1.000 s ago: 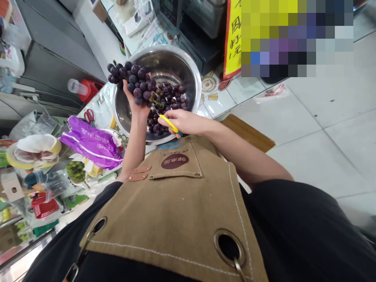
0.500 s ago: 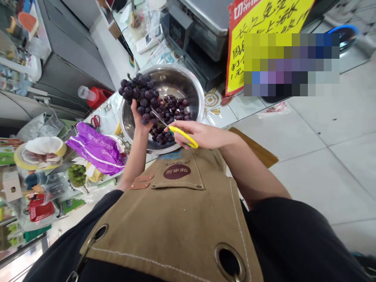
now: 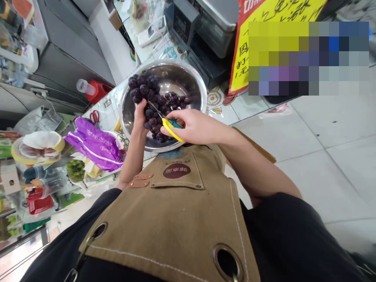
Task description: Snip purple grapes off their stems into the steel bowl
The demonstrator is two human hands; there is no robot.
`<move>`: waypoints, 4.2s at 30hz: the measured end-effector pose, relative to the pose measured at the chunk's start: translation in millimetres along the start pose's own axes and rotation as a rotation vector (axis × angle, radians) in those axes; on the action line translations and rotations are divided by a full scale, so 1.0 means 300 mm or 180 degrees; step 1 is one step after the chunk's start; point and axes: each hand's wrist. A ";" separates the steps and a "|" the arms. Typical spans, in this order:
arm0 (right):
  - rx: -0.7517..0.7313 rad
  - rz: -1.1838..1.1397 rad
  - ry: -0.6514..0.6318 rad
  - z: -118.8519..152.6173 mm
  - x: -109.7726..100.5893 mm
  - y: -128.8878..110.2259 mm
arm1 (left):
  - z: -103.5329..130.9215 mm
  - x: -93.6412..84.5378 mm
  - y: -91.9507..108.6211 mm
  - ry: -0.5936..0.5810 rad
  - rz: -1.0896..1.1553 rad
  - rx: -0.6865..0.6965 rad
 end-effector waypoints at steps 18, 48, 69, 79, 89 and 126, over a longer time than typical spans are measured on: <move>-0.0194 -0.1392 -0.0376 -0.096 -0.011 0.098 | -0.002 -0.058 -0.039 -0.0256 -0.0482 0.0202; -0.0140 -0.2713 -0.0396 -0.105 0.074 0.051 | 0.037 0.047 -0.028 0.0590 -0.0356 0.0283; -0.0236 -0.2134 -0.0214 -0.105 0.049 0.060 | 0.024 0.013 -0.027 0.0599 -0.0393 0.0219; -0.0108 -0.2303 -0.0273 -0.079 0.026 0.087 | 0.024 0.006 -0.028 0.0550 -0.0425 0.0276; -0.0332 -0.2000 0.0062 -0.057 0.039 0.086 | 0.027 0.005 -0.029 0.0547 -0.0376 0.0235; 0.0870 0.2042 -0.0420 -0.146 -0.175 0.004 | 0.047 0.021 -0.053 0.0546 -0.1017 0.0434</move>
Point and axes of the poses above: each hand's wrist, its own z-axis away from the middle knuckle, its own x-axis out of the palm, y = z × x, and after that the axes turned 14 degrees about -y, right-handed
